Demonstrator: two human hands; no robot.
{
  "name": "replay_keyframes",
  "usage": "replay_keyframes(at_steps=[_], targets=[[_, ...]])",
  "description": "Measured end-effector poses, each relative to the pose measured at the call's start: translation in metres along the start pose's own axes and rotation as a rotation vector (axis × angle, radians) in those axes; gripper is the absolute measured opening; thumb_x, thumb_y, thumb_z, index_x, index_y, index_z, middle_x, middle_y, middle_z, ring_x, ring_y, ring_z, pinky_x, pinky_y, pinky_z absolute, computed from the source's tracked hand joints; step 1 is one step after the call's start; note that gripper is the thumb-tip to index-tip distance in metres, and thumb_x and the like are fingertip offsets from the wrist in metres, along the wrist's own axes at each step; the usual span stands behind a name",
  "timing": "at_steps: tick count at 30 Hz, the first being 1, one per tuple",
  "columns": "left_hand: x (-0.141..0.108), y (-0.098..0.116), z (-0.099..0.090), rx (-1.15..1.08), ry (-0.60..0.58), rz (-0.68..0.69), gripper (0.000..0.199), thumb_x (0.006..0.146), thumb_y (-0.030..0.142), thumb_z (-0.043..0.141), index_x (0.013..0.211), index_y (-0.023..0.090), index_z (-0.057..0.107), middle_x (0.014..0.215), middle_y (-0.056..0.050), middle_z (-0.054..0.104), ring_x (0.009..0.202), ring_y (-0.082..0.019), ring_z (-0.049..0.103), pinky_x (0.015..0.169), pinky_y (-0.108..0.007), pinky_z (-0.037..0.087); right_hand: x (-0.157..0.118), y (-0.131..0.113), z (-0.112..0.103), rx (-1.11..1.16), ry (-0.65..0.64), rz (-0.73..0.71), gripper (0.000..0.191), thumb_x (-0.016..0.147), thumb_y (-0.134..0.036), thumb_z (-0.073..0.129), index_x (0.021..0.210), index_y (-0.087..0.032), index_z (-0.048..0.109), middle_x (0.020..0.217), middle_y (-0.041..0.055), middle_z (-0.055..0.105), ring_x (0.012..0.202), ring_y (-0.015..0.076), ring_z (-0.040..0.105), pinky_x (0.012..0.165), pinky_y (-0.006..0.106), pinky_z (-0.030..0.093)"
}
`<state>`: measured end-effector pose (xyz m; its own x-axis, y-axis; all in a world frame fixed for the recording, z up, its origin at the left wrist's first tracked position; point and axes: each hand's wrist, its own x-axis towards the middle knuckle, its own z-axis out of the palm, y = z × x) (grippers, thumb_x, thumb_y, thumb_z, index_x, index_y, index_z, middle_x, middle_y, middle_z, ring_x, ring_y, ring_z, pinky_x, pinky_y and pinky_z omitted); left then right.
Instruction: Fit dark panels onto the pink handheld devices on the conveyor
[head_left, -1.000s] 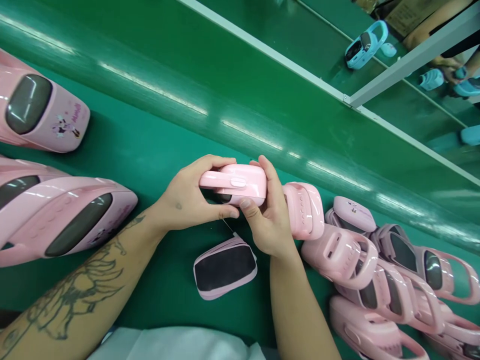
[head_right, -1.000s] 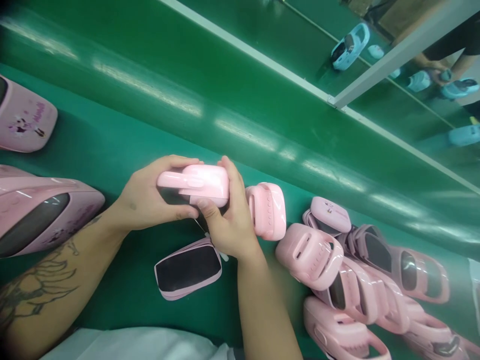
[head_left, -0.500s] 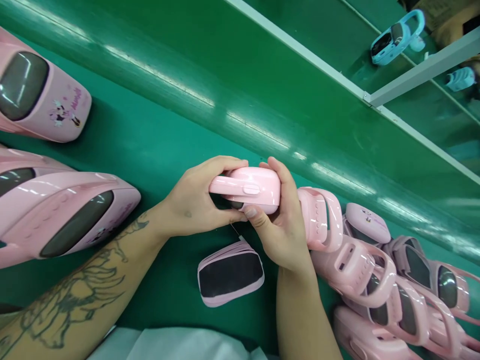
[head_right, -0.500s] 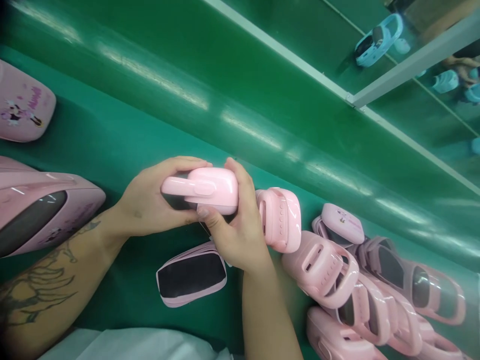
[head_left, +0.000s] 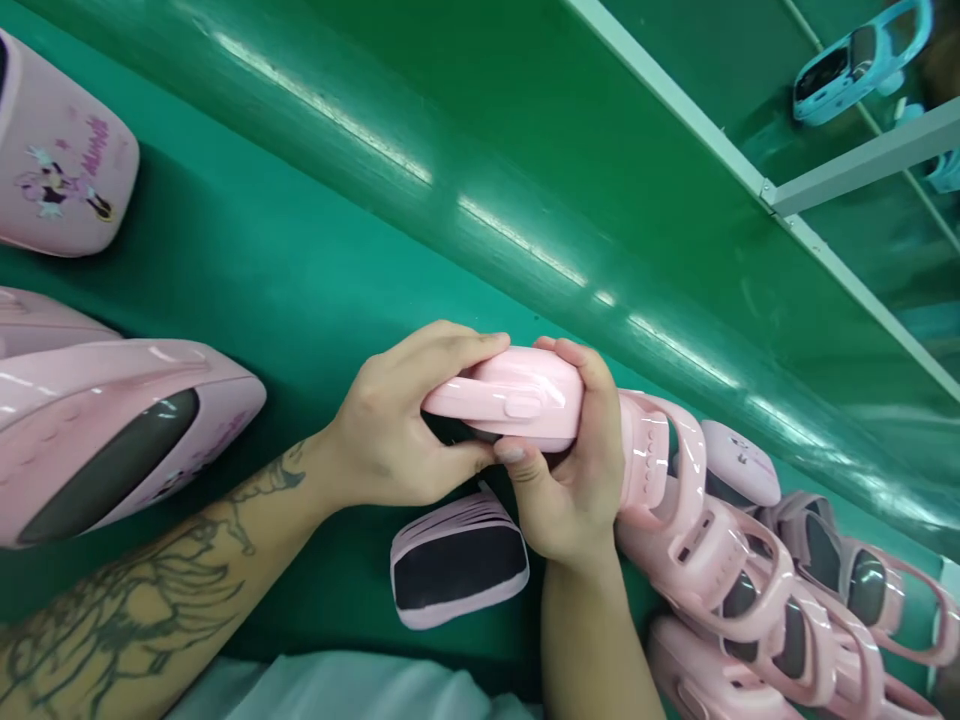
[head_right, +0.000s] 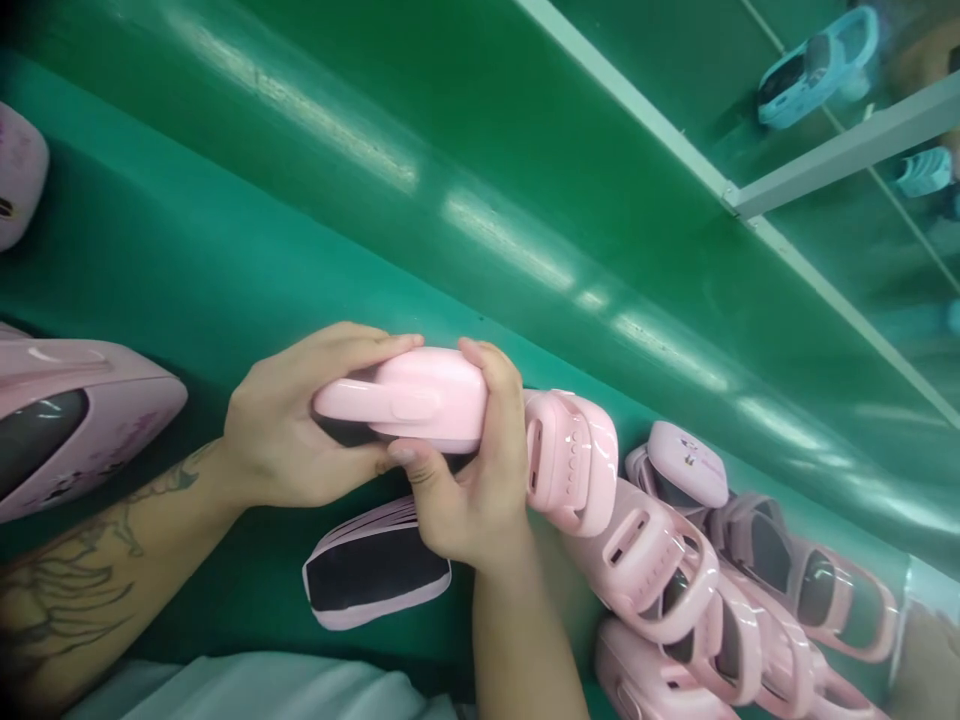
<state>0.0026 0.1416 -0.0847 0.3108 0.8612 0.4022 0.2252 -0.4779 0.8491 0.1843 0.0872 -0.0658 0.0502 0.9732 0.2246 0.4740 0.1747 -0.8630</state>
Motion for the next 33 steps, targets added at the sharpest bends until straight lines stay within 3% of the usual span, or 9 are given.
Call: replay_keyframes(at_steps=[5, 9, 12, 15, 19, 24, 27, 30, 33], targets=[[0.007, -0.003, -0.006, 0.007, -0.091, -0.138, 0.065, 0.075, 0.036, 0.094, 0.133, 0.02, 0.068, 0.127, -0.01, 0.076, 0.119, -0.03, 0.073, 0.105, -0.044, 0.061, -0.006, 0.008, 0.006, 0.108, 0.014, 0.121, 0.082, 0.097, -0.066, 0.071, 0.165, -0.031, 0.04, 0.163, 0.0129, 0.053, 0.148, 0.0372, 0.055, 0.123, 0.058, 0.048], [0.011, -0.018, -0.015, -0.082, -0.173, -0.223, 0.096, 0.064, 0.041, 0.1, 0.147, 0.021, 0.056, 0.16, -0.016, 0.053, 0.148, -0.037, 0.055, 0.121, -0.049, 0.052, -0.009, 0.015, 0.008, 0.165, 0.06, 0.178, 0.086, 0.1, -0.073, 0.062, 0.167, -0.026, 0.039, 0.17, 0.0154, 0.049, 0.156, 0.0366, 0.049, 0.129, 0.057, 0.042], [0.012, -0.022, -0.018, -0.1, -0.245, -0.321, 0.095, 0.067, 0.034, 0.095, 0.151, 0.022, 0.053, 0.16, -0.014, 0.053, 0.147, -0.038, 0.056, 0.123, -0.051, 0.049, -0.009, 0.02, 0.014, 0.217, 0.168, 0.231, 0.085, 0.101, -0.075, 0.056, 0.166, -0.023, 0.042, 0.168, 0.0166, 0.051, 0.155, 0.0358, 0.051, 0.128, 0.057, 0.043], [0.013, -0.017, -0.019, -0.115, -0.259, -0.396, 0.099, 0.066, 0.028, 0.095, 0.154, 0.021, 0.05, 0.156, -0.015, 0.059, 0.142, -0.039, 0.06, 0.12, -0.05, 0.052, -0.008, 0.021, 0.024, 0.431, 0.265, 0.301, 0.083, 0.102, -0.074, 0.053, 0.167, -0.025, 0.038, 0.169, 0.0156, 0.049, 0.155, 0.0341, 0.052, 0.127, 0.058, 0.045], [0.013, -0.011, -0.017, -0.239, -0.209, -0.326, 0.105, 0.062, 0.031, 0.101, 0.153, 0.02, 0.051, 0.157, -0.017, 0.06, 0.147, -0.043, 0.057, 0.12, -0.051, 0.052, -0.004, 0.011, 0.034, 0.786, 0.372, 0.335, 0.081, 0.101, -0.074, 0.055, 0.167, -0.029, 0.039, 0.166, 0.0137, 0.054, 0.153, 0.0322, 0.055, 0.126, 0.058, 0.047], [0.01, -0.012, -0.012, -0.549, -0.202, -0.262, 0.089, 0.064, 0.028, 0.102, 0.142, 0.017, 0.062, 0.147, -0.017, 0.069, 0.14, -0.039, 0.064, 0.121, -0.052, 0.052, -0.001, 0.001, 0.033, 0.964, 0.367, 0.354, 0.076, 0.102, -0.076, 0.048, 0.165, -0.034, 0.042, 0.164, 0.0113, 0.057, 0.146, 0.0323, 0.062, 0.124, 0.063, 0.047], [0.01, -0.015, -0.011, -0.59, -0.168, -0.284, 0.084, 0.066, 0.029, 0.103, 0.141, 0.015, 0.067, 0.145, -0.017, 0.072, 0.139, -0.04, 0.065, 0.122, -0.053, 0.05, -0.002, 0.004, 0.033, 0.903, 0.338, 0.34, 0.071, 0.106, -0.07, 0.047, 0.167, -0.035, 0.039, 0.169, 0.0096, 0.053, 0.152, 0.0309, 0.057, 0.126, 0.062, 0.046], [0.009, -0.02, -0.012, -0.631, -0.134, -0.337, 0.089, 0.072, 0.033, 0.1, 0.15, 0.013, 0.063, 0.153, -0.02, 0.067, 0.145, -0.043, 0.061, 0.126, -0.057, 0.047, -0.006, 0.011, 0.034, 0.62, 0.37, 0.25, 0.075, 0.103, -0.062, 0.06, 0.168, -0.031, 0.039, 0.175, 0.0095, 0.044, 0.162, 0.029, 0.043, 0.133, 0.056, 0.038], [0.006, -0.026, -0.013, -0.613, -0.114, -0.403, 0.097, 0.072, 0.033, 0.099, 0.157, 0.011, 0.057, 0.162, -0.023, 0.058, 0.15, -0.045, 0.055, 0.129, -0.059, 0.041, -0.009, 0.016, 0.028, 0.314, 0.338, 0.208, 0.087, 0.096, -0.057, 0.071, 0.169, -0.026, 0.036, 0.173, 0.0139, 0.045, 0.161, 0.0319, 0.044, 0.132, 0.056, 0.037]])
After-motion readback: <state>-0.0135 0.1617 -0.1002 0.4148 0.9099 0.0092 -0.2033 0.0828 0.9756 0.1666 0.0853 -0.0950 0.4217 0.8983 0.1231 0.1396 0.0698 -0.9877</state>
